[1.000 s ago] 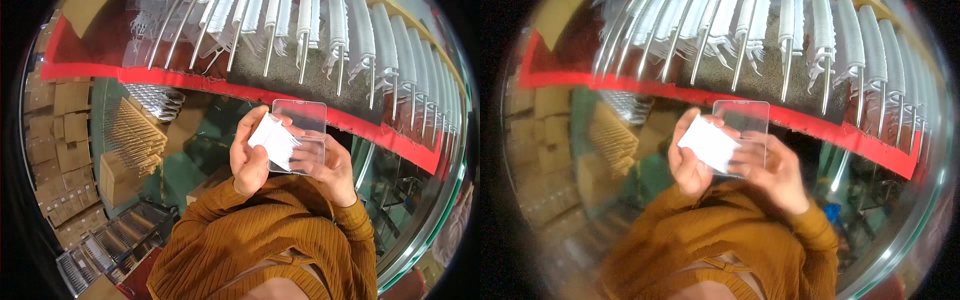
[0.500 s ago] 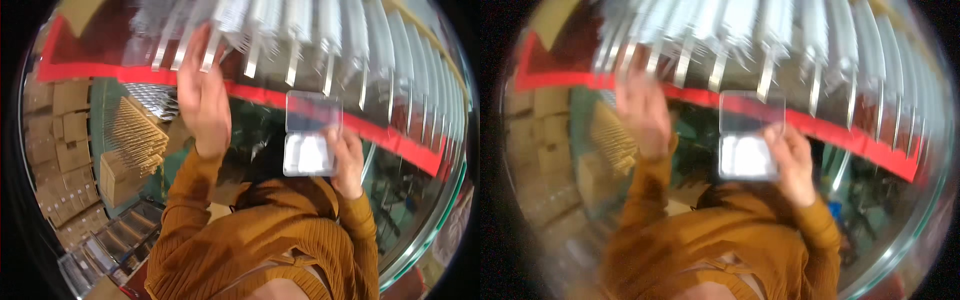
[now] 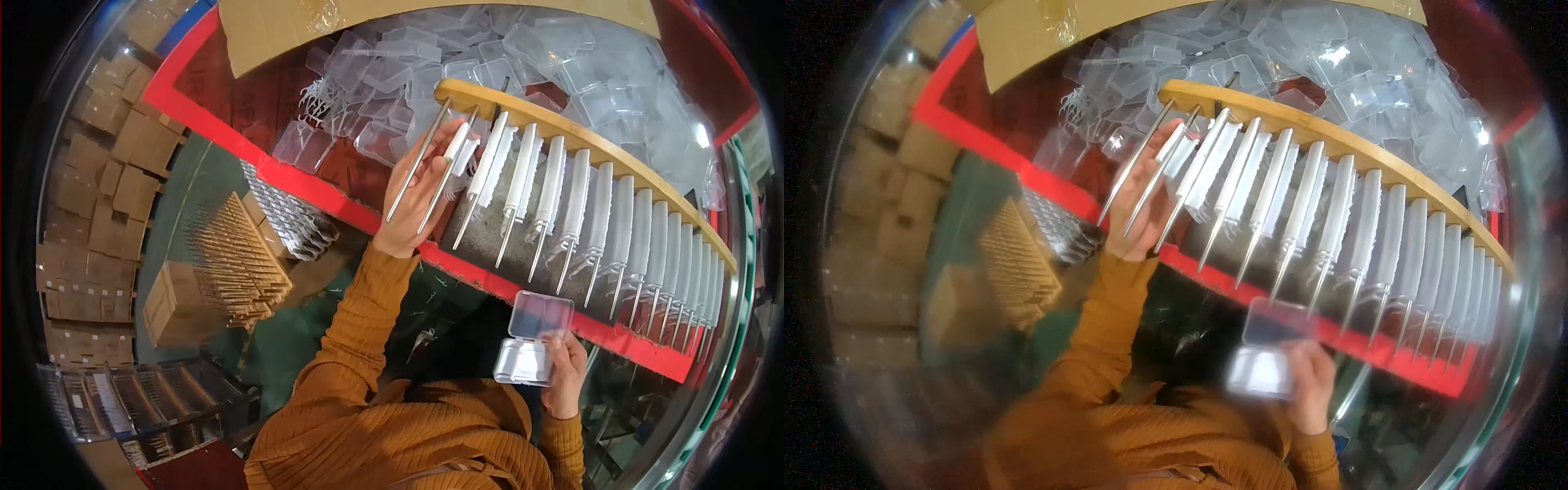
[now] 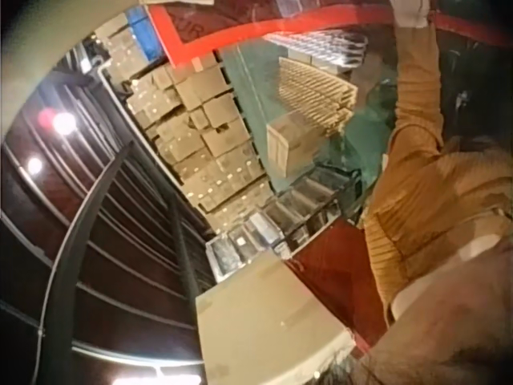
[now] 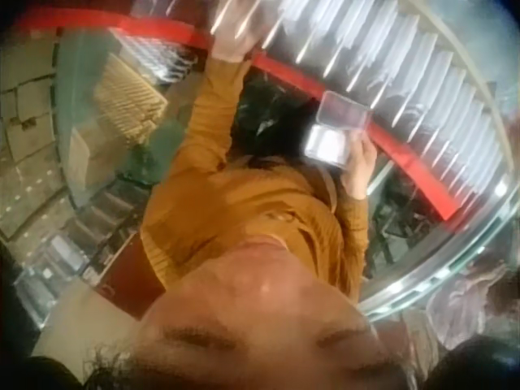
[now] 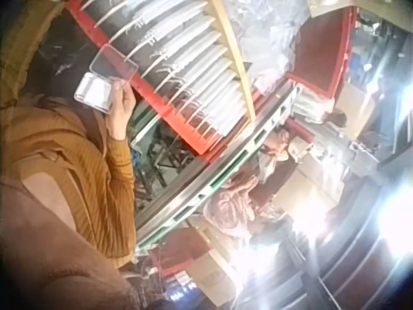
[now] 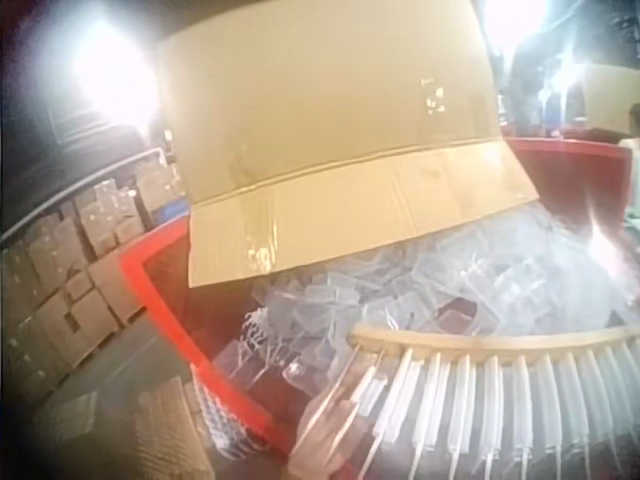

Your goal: The person packs dental floss picks by removing them from a rack, placing them into small plastic cases, closing the cases, and placing the filled cases onto a conveyor belt, swapping empty racks with full ones.

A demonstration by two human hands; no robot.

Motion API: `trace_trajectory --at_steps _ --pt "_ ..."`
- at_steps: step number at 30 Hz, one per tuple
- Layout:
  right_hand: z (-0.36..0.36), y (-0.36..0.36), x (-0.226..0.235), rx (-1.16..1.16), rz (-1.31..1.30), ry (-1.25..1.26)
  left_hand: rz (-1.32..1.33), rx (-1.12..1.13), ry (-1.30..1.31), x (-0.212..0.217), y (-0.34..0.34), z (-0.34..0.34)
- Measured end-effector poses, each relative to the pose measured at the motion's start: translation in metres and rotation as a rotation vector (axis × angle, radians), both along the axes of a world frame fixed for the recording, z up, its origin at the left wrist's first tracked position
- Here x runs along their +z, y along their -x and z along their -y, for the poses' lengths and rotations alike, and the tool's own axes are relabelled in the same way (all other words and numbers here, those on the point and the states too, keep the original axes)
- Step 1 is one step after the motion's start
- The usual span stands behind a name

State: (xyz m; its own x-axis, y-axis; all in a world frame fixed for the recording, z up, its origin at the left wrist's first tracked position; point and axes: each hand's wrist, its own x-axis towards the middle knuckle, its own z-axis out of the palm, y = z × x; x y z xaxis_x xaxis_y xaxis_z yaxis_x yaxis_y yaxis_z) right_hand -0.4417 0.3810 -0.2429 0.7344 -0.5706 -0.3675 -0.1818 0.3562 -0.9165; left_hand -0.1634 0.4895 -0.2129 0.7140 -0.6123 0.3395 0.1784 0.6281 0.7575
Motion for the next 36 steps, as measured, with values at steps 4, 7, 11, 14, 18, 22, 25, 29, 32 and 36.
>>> trace_trajectory --at_steps 4,7,11,14,18,22,25,29,32,36 --pt "-0.005 -0.016 0.001 -0.035 0.045 -0.048 0.101 0.141 -0.251 0.011 0.016 -0.019" --pt "-0.002 -0.03 0.008 0.0 0.054 -0.02 0.249 0.384 -0.416 0.017 0.062 -0.05" --pt "0.001 -0.038 0.0 0.051 0.107 0.199 1.1 0.532 -0.753 0.011 0.114 -0.056" --pt "-0.009 -0.037 0.009 0.031 0.153 0.068 1.371 0.262 -0.755 -0.001 0.154 -0.022" --pt "-0.015 -0.015 0.005 -0.1 0.206 0.029 1.222 0.125 -0.65 -0.016 0.18 -0.002" --pt "-0.007 0.003 -0.008 -0.23 0.221 0.019 1.132 -0.018 -0.629 -0.018 0.184 0.016" --pt "0.001 0.014 -0.004 -0.242 0.144 -0.096 1.028 0.03 -0.533 -0.025 0.187 0.003" --pt "0.001 0.024 0.001 -0.296 0.126 -0.108 0.034 -0.397 -0.486 -0.045 0.196 -0.005" --pt "0.019 0.02 0.013 -0.303 0.169 -0.051 0.104 -0.477 -0.345 -0.04 0.193 0.002" --pt "0.029 0.021 0.016 -0.376 0.331 0.087 -0.062 -0.464 -0.392 -0.034 0.195 0.003"
